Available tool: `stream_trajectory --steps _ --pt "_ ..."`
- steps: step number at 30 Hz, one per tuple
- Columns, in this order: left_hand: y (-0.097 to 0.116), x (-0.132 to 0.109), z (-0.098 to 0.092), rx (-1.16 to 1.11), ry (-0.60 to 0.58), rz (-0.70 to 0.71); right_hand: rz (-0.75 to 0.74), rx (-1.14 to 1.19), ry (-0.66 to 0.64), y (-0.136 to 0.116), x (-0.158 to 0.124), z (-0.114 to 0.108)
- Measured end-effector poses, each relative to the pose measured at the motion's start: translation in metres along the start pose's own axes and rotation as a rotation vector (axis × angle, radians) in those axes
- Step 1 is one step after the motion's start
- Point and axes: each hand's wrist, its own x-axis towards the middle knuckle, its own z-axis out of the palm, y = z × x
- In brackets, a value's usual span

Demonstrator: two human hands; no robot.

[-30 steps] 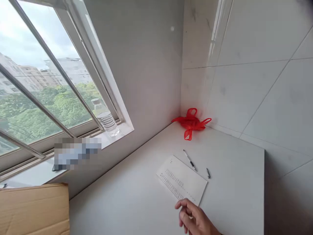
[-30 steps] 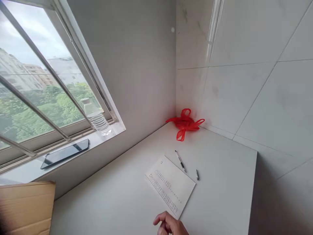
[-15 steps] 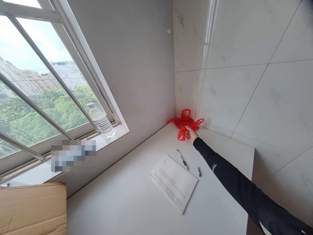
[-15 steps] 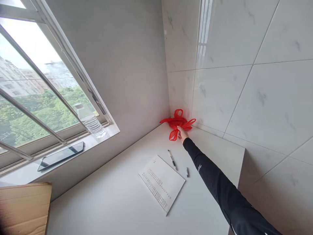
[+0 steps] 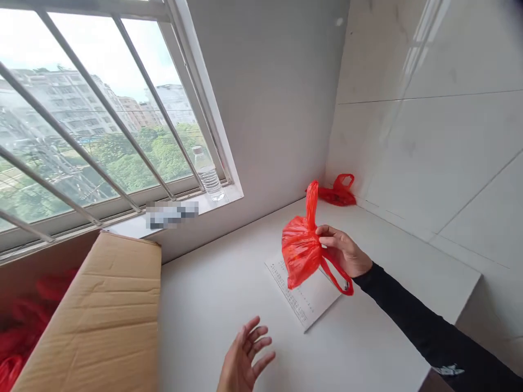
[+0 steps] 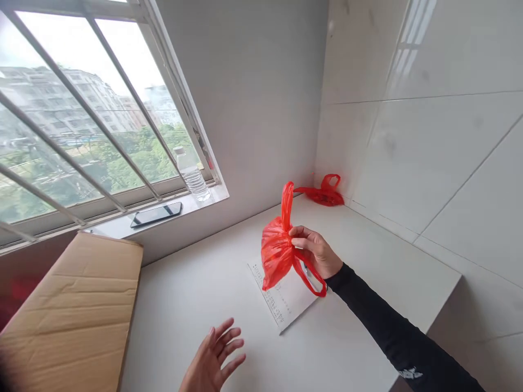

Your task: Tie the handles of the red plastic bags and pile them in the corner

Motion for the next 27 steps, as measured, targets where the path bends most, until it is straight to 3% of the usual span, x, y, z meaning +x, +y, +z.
stream_trajectory --steps 3,5,9,12,17,21,27 --pt "-0.001 -0.011 0.035 -0.206 -0.155 0.044 0.191 0.034 -0.251 0.016 -0.046 0.030" --pt "-0.003 -0.021 0.048 -0.275 -0.162 0.093 0.285 0.044 -0.341 0.031 -0.069 0.042" --pt "-0.022 -0.040 0.048 -0.309 -0.002 0.164 0.422 -0.002 -0.368 0.059 -0.098 0.053" --pt "-0.038 -0.050 0.040 -0.301 0.038 0.187 0.462 -0.125 -0.422 0.075 -0.111 0.056" --pt "-0.048 -0.056 0.034 -0.262 0.067 0.118 0.475 -0.354 -0.320 0.096 -0.122 0.057" --pt "-0.049 -0.054 0.032 -0.144 0.086 0.085 0.528 -0.285 -0.361 0.104 -0.127 0.061" --pt "-0.047 -0.048 0.027 -0.027 -0.079 0.014 0.401 -0.363 -0.252 0.113 -0.127 0.067"
